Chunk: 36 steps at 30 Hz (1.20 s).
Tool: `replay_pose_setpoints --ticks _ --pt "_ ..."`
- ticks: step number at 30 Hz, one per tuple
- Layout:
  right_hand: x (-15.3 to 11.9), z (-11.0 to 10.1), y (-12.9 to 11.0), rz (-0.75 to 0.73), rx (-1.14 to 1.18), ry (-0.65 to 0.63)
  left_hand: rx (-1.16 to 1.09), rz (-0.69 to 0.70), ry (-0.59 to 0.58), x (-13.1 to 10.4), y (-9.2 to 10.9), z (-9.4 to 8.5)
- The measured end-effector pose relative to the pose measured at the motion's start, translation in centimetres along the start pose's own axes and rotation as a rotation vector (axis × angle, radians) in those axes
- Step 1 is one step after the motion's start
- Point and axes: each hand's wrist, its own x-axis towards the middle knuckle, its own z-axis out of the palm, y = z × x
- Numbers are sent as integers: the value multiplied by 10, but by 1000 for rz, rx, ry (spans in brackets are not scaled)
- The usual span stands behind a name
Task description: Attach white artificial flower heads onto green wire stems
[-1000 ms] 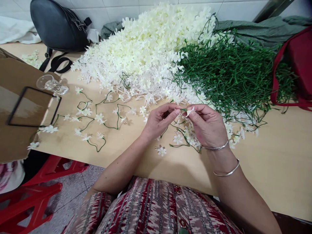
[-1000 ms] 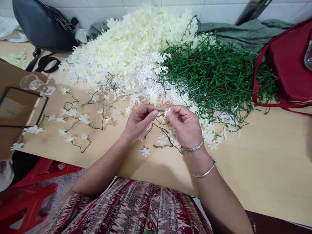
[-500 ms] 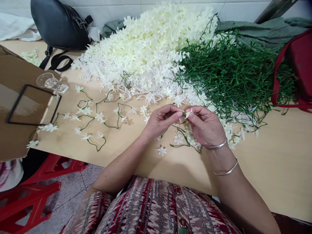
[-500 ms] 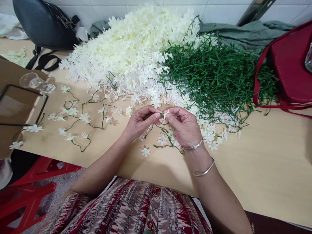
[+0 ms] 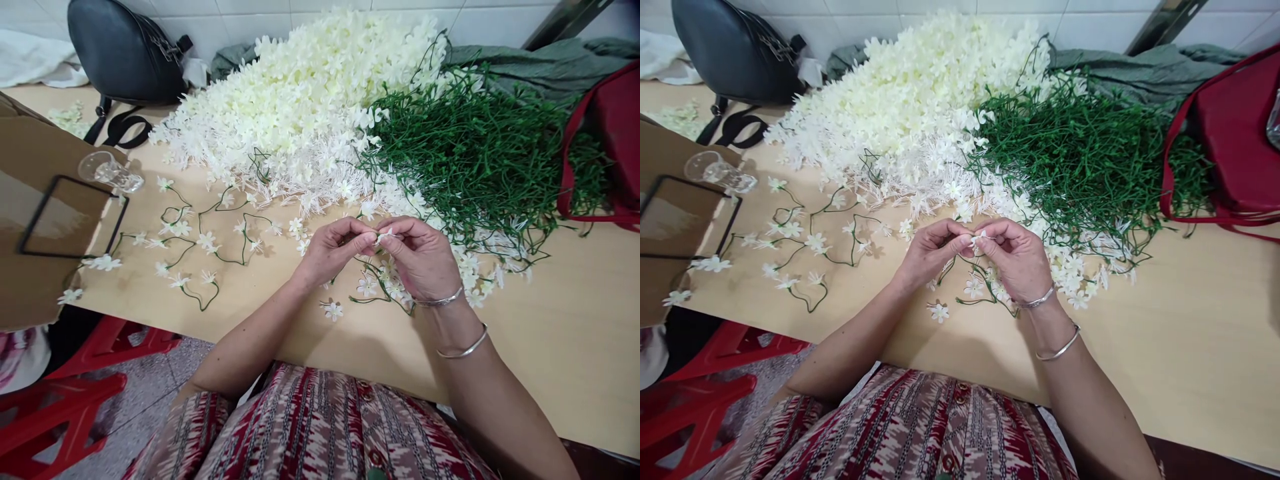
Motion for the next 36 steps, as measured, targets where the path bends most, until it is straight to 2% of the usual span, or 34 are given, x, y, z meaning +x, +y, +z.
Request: replay_pose_setpoints --ticks 4,9,16,23,26,31,36 --pt "2 -8 -3 78 11 -49 17 -17 6 -1 1 2" --pt "6 -17 -9 225 79 -161 27 -51 -59 -2 8 2" --pt "10 -16 -11 248 49 -272 32 -95 -126 -1 4 -5" --pt "10 -18 -10 239 66 -263 66 -67 -125 -3 9 -1" --pt "9 -24 -11 223 61 -220 65 -45 -143 -4 12 1" --pt "9 -27 -11 260 50 -192 85 1 -78 -5 11 2" --pt "7 -22 -6 232 82 -175 151 29 -57 -6 12 4"
